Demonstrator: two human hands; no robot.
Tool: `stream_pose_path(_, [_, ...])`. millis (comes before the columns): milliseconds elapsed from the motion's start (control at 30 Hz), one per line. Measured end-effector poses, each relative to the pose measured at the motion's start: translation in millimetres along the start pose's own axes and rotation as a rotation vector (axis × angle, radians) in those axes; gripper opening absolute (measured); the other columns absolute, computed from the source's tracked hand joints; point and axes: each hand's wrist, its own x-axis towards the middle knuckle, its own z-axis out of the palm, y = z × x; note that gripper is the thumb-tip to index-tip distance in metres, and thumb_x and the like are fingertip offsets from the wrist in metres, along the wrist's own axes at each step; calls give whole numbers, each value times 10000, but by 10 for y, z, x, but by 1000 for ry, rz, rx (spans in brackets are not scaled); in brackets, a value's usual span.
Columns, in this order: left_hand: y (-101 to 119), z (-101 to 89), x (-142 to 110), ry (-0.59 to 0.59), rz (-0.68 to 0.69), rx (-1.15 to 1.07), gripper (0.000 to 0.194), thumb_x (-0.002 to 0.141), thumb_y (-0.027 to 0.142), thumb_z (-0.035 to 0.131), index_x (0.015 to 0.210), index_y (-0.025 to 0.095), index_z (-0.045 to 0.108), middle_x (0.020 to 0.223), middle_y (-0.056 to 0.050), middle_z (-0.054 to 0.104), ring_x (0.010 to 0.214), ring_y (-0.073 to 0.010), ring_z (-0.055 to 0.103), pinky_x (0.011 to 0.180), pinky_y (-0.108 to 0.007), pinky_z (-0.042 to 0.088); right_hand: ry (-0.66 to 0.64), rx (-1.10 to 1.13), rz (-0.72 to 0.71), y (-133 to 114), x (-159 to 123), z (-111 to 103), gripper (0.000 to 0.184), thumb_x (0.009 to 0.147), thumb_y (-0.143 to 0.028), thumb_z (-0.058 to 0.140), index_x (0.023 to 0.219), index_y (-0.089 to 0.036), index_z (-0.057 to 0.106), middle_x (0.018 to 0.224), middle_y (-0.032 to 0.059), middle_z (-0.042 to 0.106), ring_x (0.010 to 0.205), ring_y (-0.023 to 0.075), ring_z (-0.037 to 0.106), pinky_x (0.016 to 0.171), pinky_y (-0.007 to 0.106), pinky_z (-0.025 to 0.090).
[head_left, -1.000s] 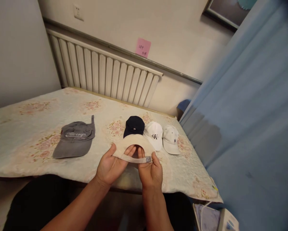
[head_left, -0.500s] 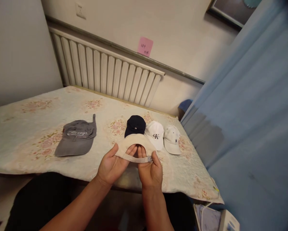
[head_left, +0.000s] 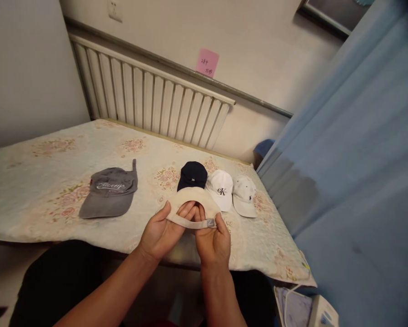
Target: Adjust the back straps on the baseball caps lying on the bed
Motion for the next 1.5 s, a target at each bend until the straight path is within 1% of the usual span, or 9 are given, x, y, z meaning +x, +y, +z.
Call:
stream_pose_path(167, [5,34,-18,18,22,-19,608,965,311,307,1480,67,97,1370,-257,468,1241,-288,490,1035,-437,432,36,-2,-19,-56,14,-43,287,895,-252,447,1062,-149,657,1093,66,707,1123,194,603,1080,446,376])
stream_pose_path(467, [-4,50,-17,40,11,-2,596,967,335,289,1478,73,130,1347,-253,497,1217,-293,516,1000,-436,468,40,34,-45,-72,-7,-42,278,892,-289,490,1080,-165,653,1116,59,699,1121,197,604,1076,441,377])
stream_pose_path(667, [-6,47,-1,30,29,15,609,963,326,311,1475,55,126,1322,-256,520,1215,-298,518,985,-440,482,-1,-8,-72,-54,-13,-43,303,883,-317,507,1122,-180,631,1159,71,677,1151,207,584,1080,476,356])
stream_pose_path(900, [2,-74,5,4,51,-5,573,952,349,362,1458,105,245,1276,-207,581,1212,-309,519,1039,-503,409,63,43,-2,-53,-11,-33,285,902,-276,456,1062,-139,648,1108,86,696,1138,183,592,1069,410,395])
stream_pose_path(1033, [60,-158,12,14,108,-38,585,943,365,398,1451,106,267,1187,-181,647,1160,-300,569,1048,-533,380,80,44,-18,-74,4,-81,248,891,-263,480,1029,-159,657,1087,71,705,1124,181,600,1062,425,406])
stream_pose_path(1133, [113,-207,38,19,137,-52,558,953,341,375,1445,96,277,1120,-166,685,1102,-273,613,1047,-502,390,89,26,-44,-98,3,-109,234,881,-255,501,1036,-173,654,1101,68,699,1127,184,597,1064,448,401])
stream_pose_path(1233, [146,-238,73,20,106,-32,525,968,307,317,1426,50,306,1096,-185,689,1069,-261,633,1031,-445,419,113,34,-52,-131,-9,-120,233,881,-251,502,1046,-177,649,1114,67,693,1135,190,592,1058,459,406])
stream_pose_path(1333, [137,-232,99,26,82,-17,505,974,271,265,1422,42,313,1096,-189,688,1050,-253,643,1017,-426,435,129,37,-92,-152,-29,-114,257,880,-331,521,1061,-192,638,1180,75,661,1162,206,572,1043,482,415])
stream_pose_path(1500, [71,-179,117,51,67,-12,508,973,244,257,1429,24,286,1030,-170,717,1031,-232,654,998,-386,458,29,-32,-255,-89,-82,-95,490,809,-581,544,1131,-215,600,1292,96,584,1219,230,524,1064,492,376])
